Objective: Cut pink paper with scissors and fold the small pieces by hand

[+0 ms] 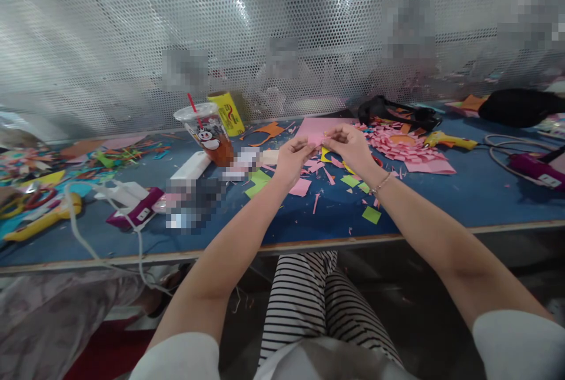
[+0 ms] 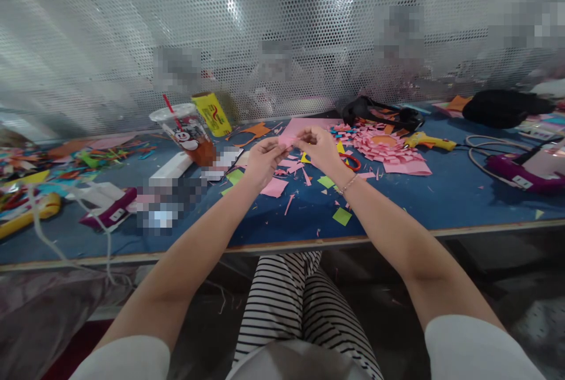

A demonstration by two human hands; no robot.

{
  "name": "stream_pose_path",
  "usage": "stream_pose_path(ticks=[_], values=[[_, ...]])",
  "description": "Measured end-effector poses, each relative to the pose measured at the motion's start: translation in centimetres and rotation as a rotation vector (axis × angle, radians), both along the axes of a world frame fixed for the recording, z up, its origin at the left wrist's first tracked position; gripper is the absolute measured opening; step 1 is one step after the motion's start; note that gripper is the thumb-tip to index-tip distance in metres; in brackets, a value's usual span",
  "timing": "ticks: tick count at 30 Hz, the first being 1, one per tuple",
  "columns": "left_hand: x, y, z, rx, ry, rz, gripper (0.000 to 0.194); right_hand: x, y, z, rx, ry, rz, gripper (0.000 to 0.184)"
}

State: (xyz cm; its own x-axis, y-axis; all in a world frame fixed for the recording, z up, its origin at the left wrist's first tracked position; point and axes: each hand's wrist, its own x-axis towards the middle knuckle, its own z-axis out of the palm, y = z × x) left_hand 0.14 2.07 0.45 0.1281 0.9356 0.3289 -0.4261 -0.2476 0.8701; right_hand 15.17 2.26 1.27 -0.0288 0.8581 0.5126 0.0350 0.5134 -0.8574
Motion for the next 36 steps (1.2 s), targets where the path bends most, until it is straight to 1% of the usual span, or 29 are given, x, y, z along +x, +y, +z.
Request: stream_pose_path(ticks=[6, 17, 21, 28, 34, 36], values=[[-0.01, 0.11, -0.16, 0.007, -0.024, -0.001, 0.026, 0.03, 0.27, -0.26, -0.006, 0.086, 0.033, 0.025], [-0.06, 0.13, -0.08, 0.003, 0.007, -0.005, 0.024, 0.03, 0.57, -0.46, -0.021, 0.148, 0.054, 0.027], [-0.05, 0.16, -0.09, -0.005, -0.005, -0.008, 0.024, 0.19, 0.71, -0.52, -0.03, 0.13, 0.075, 0.026], [-0.11, 0.2, -0.15, -0.018, -0.008, 0.026, 0.025, 0.3, 0.68, -0.65, -0.01, 0.095, 0.078, 0.021], [-0.14, 0.52, -0.47, -0.028, 0.034, 0.067, 0.026, 0.39, 0.65, -0.47, -0.042, 0.046, 0.079, 0.029], [-0.14, 0.46, -0.53, -0.012, 0.085, 0.089, 0.025, 0.37, 0.76, -0.52, -0.032, -0.002, 0.083, 0.03]])
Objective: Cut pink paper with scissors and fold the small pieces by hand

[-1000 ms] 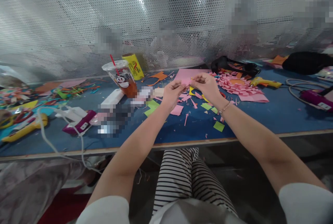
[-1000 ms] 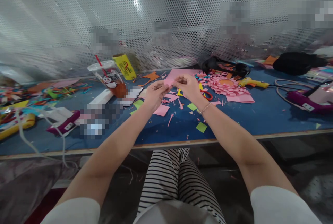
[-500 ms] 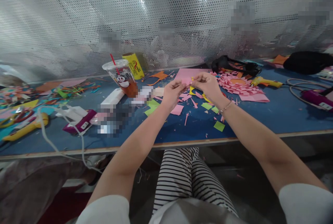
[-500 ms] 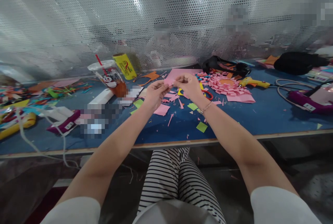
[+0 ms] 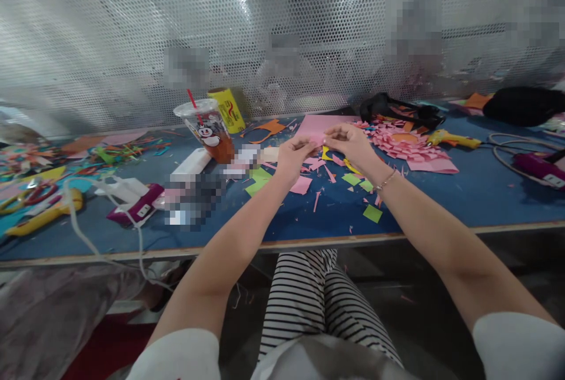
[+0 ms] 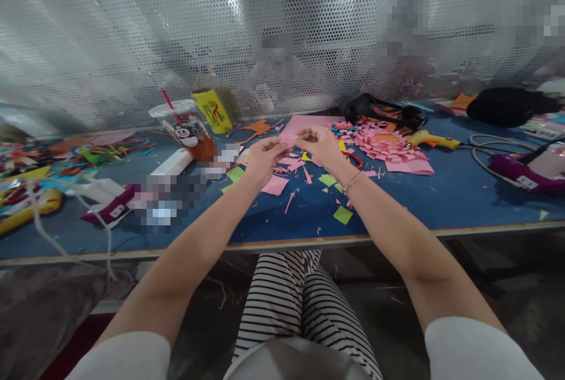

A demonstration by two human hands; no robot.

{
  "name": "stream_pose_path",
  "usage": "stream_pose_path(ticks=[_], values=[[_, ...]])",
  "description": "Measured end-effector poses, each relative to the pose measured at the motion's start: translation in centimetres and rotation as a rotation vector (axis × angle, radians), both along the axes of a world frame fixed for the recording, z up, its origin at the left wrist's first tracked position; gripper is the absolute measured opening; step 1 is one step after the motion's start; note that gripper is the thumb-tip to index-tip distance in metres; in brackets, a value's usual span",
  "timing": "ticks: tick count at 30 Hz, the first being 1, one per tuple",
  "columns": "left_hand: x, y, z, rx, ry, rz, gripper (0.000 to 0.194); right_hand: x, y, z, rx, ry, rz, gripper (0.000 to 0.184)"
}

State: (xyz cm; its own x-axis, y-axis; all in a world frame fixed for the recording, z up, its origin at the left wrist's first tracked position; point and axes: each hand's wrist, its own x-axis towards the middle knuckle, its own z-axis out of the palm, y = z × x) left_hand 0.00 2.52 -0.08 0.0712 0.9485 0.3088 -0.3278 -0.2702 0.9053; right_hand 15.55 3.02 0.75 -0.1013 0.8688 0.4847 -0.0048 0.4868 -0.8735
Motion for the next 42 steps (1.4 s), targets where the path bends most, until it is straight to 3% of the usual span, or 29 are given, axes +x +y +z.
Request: stream_pose_path(ticks=[6, 11, 15, 21, 42], values=[[0.3, -1.1, 0.4, 0.108, 0.299, 0.01, 0.023, -0.2, 0.2, -0.4, 0.165, -0.204, -0.038, 0.024], [0.5, -1.3, 0.3, 0.163, 0.415, 0.105, 0.022, -0.2, 0.2, -0.5, 0.124, -0.144, -0.087, 0.021], [0.3, -0.8, 0.1, 0.178, 0.379, 0.116, 0.031, -0.3, 0.5, -0.7, 0.021, 0.015, -0.119, 0.02], [0.2, -0.8, 0.2, 0.114, 0.191, 0.036, 0.028, -0.8, 0.8, -1.2, -0.052, 0.168, -0.032, 0.026], [0.3, -1.3, 0.7, 0.108, 0.107, 0.095, 0.018, -1.0, 0.7, -1.0, -0.003, 0.182, -0.043, 0.018]])
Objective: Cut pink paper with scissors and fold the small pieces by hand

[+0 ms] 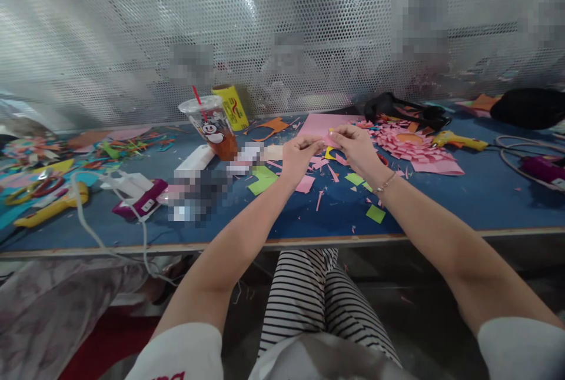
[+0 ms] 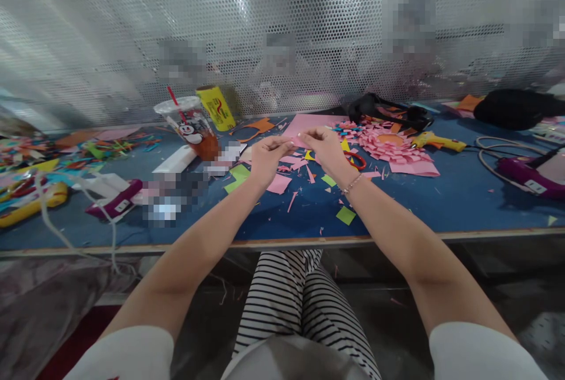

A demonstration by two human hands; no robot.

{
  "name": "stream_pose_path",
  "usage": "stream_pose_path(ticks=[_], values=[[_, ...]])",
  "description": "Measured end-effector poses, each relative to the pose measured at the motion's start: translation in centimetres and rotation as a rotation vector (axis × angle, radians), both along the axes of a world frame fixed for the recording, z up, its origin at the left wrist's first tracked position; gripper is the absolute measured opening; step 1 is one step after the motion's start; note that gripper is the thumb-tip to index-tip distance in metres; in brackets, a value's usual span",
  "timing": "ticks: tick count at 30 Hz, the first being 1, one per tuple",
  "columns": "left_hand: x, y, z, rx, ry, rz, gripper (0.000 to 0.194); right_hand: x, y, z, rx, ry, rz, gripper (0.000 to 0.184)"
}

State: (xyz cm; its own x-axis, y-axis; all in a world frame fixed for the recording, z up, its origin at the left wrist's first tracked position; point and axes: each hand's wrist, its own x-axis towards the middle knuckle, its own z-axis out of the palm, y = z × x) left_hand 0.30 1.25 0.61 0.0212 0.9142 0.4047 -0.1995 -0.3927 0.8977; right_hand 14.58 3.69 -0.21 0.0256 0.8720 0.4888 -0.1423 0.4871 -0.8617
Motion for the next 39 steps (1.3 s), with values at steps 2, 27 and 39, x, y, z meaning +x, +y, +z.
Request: stream_pose_path(ticks=[2, 27, 39], values=[[0.03, -0.02, 0.04, -0.008, 0.001, 0.009, 0.018, -0.01, -0.03, -0.01, -0.01, -0.01, -0.007, 0.019], [-0.06, 0.61, -0.52, -0.064, -0.08, -0.091, 0.026, 0.04, -0.15, 0.09, 0.001, 0.014, -0.03, 0.014], [-0.13, 0.46, -0.19, -0.186, -0.212, -0.104, 0.023, 0.08, -0.2, 0.25, -0.083, 0.017, 0.098, 0.023]])
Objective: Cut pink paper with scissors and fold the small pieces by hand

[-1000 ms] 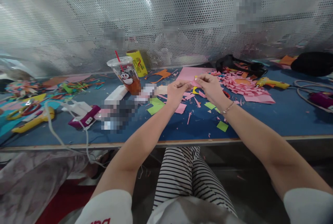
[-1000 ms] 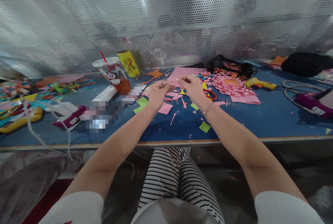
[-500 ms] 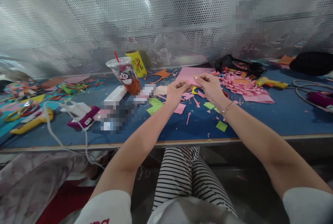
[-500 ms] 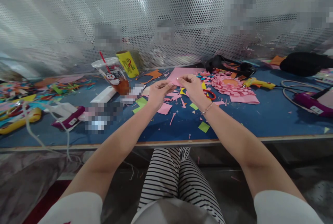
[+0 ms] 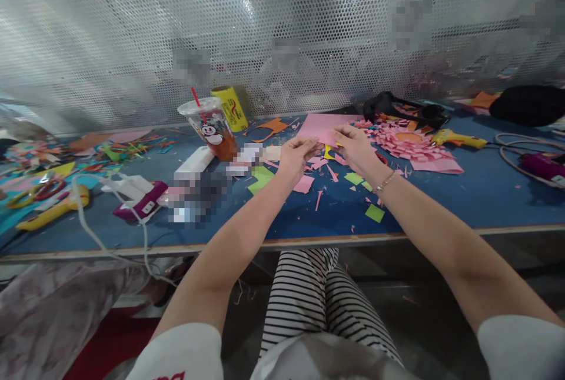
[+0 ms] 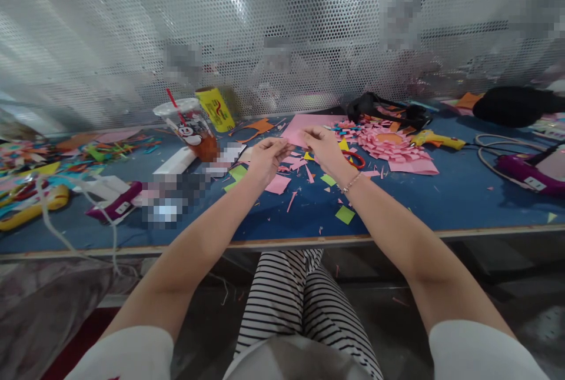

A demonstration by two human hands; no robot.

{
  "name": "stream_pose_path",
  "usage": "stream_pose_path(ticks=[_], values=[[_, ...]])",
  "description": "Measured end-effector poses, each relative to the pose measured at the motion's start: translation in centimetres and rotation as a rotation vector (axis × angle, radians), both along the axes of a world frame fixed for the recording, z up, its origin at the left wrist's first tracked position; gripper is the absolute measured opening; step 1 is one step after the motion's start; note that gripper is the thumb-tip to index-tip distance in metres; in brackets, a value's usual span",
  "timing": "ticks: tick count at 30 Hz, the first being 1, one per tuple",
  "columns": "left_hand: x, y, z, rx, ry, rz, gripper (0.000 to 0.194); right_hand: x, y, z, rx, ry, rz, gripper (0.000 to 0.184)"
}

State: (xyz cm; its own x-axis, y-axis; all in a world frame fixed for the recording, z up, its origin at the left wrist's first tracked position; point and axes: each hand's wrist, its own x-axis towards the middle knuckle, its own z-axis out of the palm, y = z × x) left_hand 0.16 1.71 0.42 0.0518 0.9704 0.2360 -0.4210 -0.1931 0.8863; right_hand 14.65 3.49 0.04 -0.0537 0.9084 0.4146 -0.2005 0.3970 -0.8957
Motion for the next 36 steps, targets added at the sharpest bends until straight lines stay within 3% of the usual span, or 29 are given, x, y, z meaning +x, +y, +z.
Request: stream_pose_path(ticks=[3, 7, 14, 22, 27, 32, 36], values=[[-0.1, 0.2, 0.1, 0.008, -0.026, 0.032, 0.022, 0.2, -0.3, 0.3, -0.035, -0.089, 0.083, 0.034], [-0.2, 0.4, 0.1, 0.02, -0.023, 0.046, 0.022, 0.4, -0.5, 0.2, 0.028, -0.216, 0.051, 0.03], [-0.2, 0.4, -0.1, 0.07, -0.016, 0.042, 0.022, 0.2, -1.0, 0.8, 0.015, -0.224, -0.017, 0.029], [0.0, 1.0, -0.7, 0.093, 0.059, 0.1, 0.029, 0.3, -0.4, 0.0, -0.038, -0.213, 0.097, 0.029], [0.0, 1.1, -0.9, 0.117, 0.133, 0.113, 0.029, 0.2, 0.0, -0.3, 0.082, -0.295, 0.017, 0.028], [-0.1, 0.7, -0.7, 0.118, 0.221, 0.056, 0.028, 0.3, -0.3, 0.2, 0.164, -0.326, -0.103, 0.022], [-0.1, 0.3, -0.3, 0.066, 0.162, -0.031, 0.029, 0.6, -0.4, 0.7, 0.194, -0.356, -0.14, 0.017]])
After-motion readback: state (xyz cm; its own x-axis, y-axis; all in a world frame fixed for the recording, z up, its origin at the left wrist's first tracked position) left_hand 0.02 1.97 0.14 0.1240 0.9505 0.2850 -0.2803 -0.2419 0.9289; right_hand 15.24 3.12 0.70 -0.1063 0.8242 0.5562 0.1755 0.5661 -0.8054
